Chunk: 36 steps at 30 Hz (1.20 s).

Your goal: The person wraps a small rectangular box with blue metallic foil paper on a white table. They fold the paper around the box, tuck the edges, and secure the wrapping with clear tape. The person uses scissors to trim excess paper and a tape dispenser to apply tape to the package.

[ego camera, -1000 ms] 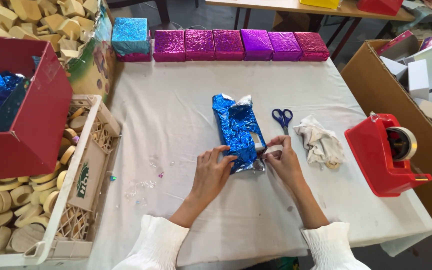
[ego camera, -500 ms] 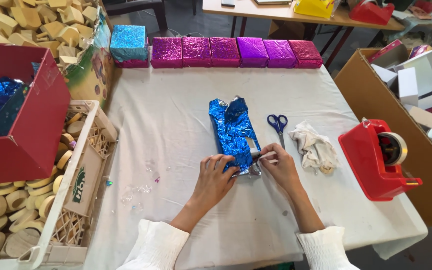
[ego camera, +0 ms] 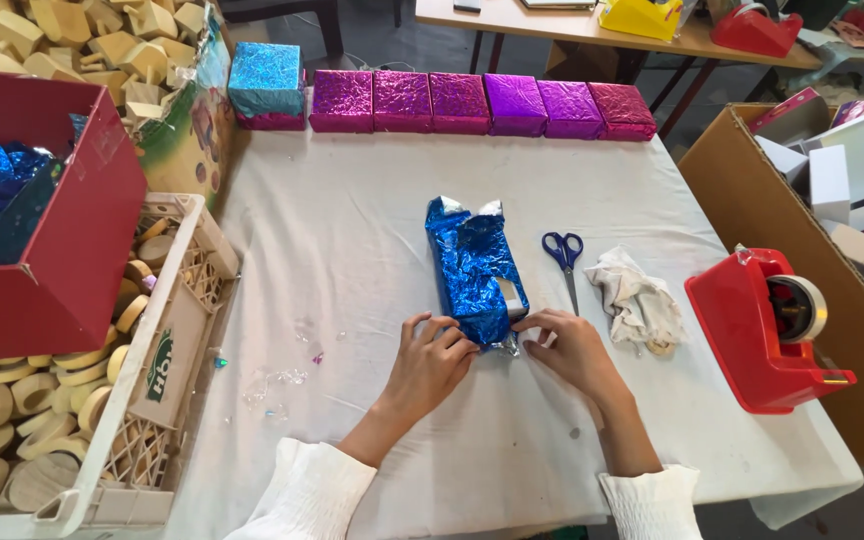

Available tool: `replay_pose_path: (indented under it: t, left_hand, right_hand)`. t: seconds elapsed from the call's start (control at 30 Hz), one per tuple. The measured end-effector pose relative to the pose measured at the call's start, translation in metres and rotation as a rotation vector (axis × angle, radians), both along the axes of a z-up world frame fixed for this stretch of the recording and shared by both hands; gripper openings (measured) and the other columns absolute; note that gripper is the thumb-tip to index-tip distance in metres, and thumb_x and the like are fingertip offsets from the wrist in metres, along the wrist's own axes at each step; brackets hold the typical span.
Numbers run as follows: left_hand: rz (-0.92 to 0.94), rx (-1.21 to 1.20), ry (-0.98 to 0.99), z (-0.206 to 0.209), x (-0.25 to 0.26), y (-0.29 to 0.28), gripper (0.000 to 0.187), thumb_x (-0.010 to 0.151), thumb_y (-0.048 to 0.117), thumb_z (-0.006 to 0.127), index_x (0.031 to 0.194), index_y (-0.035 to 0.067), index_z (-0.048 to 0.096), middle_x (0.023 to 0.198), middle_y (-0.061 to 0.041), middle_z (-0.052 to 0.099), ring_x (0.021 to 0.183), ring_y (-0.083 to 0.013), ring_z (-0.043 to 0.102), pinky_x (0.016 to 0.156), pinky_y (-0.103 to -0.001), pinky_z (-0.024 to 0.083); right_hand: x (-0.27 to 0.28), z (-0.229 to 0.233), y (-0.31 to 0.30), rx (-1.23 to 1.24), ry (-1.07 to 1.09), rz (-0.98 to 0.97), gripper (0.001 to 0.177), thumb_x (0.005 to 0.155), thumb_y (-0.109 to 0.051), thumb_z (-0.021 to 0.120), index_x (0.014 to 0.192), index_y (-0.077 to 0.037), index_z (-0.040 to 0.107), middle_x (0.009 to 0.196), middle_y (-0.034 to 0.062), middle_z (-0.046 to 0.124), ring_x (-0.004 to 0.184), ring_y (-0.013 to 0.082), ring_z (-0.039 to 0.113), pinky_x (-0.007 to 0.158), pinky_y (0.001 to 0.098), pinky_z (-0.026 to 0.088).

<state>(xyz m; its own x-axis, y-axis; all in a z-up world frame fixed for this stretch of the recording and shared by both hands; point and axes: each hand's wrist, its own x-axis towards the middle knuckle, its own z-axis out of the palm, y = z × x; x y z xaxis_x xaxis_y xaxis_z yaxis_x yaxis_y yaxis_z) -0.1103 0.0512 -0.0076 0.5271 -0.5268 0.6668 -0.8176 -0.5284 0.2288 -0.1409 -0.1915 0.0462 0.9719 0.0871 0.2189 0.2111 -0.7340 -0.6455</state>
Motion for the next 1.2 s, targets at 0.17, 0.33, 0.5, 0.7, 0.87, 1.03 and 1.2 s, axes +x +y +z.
replay_pose_path:
  t: [0.17,0.33,0.5,0.7,0.87,1.03,1.2]
  left_hand:
    - [-0.025,-0.033,0.041,0.019,-0.005,0.003,0.015,0.088,0.026,0.077,0.097,0.014,0.075,0.099,0.000,0.069,0.109,-0.0185,0.060,0.106,-0.049,0.035]
    - [0.104,-0.185,-0.002,0.028,-0.008,0.006,0.013,0.095,0.022,0.075,0.107,0.017,0.072,0.107,0.005,0.069,0.106,-0.0147,0.061,0.101,-0.041,0.039]
    - [0.120,-0.235,0.019,0.031,-0.007,0.004,0.012,0.093,0.021,0.075,0.104,0.018,0.073,0.112,0.005,0.068,0.108,-0.0166,0.061,0.096,-0.041,0.040]
    - [0.127,-0.245,0.041,0.032,-0.006,0.005,0.013,0.092,0.022,0.075,0.103,0.016,0.073,0.113,0.003,0.068,0.109,-0.0175,0.061,0.096,-0.041,0.040]
    - [0.168,-0.257,0.125,0.025,-0.001,0.005,0.017,0.094,0.024,0.074,0.110,0.018,0.072,0.119,0.003,0.070,0.113,-0.0198,0.062,0.099,-0.041,0.042]
    - [0.197,-0.384,0.357,-0.013,0.020,0.001,0.071,0.096,0.036,0.072,0.152,0.010,0.038,0.138,-0.021,0.060,0.127,-0.0377,0.056,0.101,-0.051,0.038]
    - [0.138,-0.323,0.641,0.009,0.005,-0.003,0.081,0.091,0.044,0.072,0.154,0.014,0.031,0.119,-0.013,0.075,0.099,-0.0352,0.071,0.091,-0.046,0.050]
  right_hand:
    - [0.000,-0.001,-0.003,-0.001,-0.115,0.043,0.024,0.076,-0.002,0.078,0.098,-0.013,0.079,0.096,0.0020,0.074,0.070,0.0140,0.067,0.062,0.0266,0.057]
    - [-0.002,-0.002,0.012,0.079,-0.336,-0.007,0.020,0.086,-0.008,0.077,0.105,-0.012,0.079,0.099,0.0020,0.070,0.070,0.0124,0.066,0.061,0.0258,0.055]
    - [-0.004,0.003,0.024,0.024,-0.453,-0.078,0.018,0.085,-0.014,0.081,0.103,-0.013,0.078,0.096,0.0023,0.067,0.079,0.0138,0.065,0.062,0.0273,0.054]
    - [0.000,-0.004,0.019,0.031,-0.454,-0.146,0.017,0.086,-0.016,0.081,0.103,-0.012,0.078,0.100,0.0040,0.069,0.086,0.0176,0.064,0.067,0.0300,0.054]
    - [0.010,-0.018,0.014,0.106,-0.415,-0.246,0.033,0.091,-0.023,0.076,0.120,-0.009,0.071,0.119,0.0121,0.066,0.097,0.0221,0.066,0.076,0.0326,0.056]
    - [0.020,-0.041,0.005,0.193,-0.074,-0.238,0.062,0.096,-0.039,0.068,0.145,-0.007,0.048,0.132,0.0191,0.062,0.117,0.0298,0.061,0.099,0.0405,0.049]
    - [0.028,-0.053,-0.001,0.378,-0.106,-0.135,0.067,0.098,-0.042,0.063,0.150,-0.005,0.041,0.137,0.0217,0.059,0.122,0.0286,0.060,0.102,0.0370,0.048]
